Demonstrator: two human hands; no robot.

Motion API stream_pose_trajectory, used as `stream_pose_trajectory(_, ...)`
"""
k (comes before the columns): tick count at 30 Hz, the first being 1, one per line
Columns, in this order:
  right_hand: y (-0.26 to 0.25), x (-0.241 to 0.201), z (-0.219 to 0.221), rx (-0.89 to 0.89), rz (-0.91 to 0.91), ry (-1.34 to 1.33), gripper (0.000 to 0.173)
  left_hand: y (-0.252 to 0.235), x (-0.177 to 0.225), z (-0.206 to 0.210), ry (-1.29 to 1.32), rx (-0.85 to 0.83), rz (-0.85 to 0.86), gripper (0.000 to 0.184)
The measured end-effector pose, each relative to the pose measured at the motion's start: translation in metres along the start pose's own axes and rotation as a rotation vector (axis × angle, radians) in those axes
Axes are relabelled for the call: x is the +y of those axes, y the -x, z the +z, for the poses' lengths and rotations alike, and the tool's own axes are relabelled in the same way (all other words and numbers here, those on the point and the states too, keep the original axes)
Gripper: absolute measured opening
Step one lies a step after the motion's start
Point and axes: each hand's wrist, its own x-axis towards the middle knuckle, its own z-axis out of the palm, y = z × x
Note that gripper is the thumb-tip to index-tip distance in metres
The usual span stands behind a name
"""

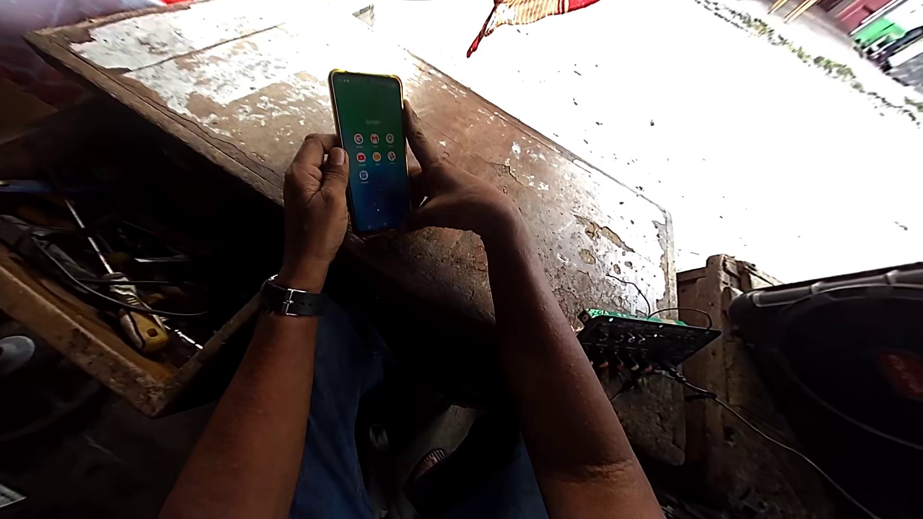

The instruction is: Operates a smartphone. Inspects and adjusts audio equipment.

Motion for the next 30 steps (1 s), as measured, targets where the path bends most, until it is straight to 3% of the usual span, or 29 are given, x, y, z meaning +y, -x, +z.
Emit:
stream_pose_trajectory(4,0.0,0.0,-0.002,-0.012,-0.008,-0.011,0.149,0.0,0.001,0.0,-0.001,-0.002,0.0,0.023)
stream_pose_trajectory(7,0.0,-0.002,-0.001,0.02,-0.034,-0.032,0.138,-0.001,0.0,0.0,0.01,0.002,0.0,0.023)
stream_pose_trajectory(10,-0.001,-0.001,-0.002,0.11,-0.103,-0.055,0.109,-0.001,0.001,0.002,0.031,0.009,0.008,0.023)
stream_pose_trajectory(13,-0.004,-0.001,0.002,0.323,-0.178,-0.003,0.067,-0.001,0.002,0.001,0.032,0.007,0.018,0.024)
stream_pose_trajectory(16,-0.01,0.0,0.006,0.457,-0.194,-0.005,0.049,0.0,0.003,0.001,0.016,0.015,-0.001,0.025)
stream_pose_trajectory(24,-0.021,0.013,0.015,0.595,-0.219,0.078,0.038,0.01,0.004,0.001,-0.03,0.027,-0.04,0.027)
stream_pose_trajectory(28,-0.022,0.014,0.021,0.589,-0.191,0.134,0.064,0.009,0.003,0.001,-0.032,0.033,-0.018,0.027)
stream_pose_trajectory(30,-0.02,0.013,0.02,0.581,-0.178,0.138,0.067,0.011,0.003,0.003,-0.021,0.03,-0.014,0.026)
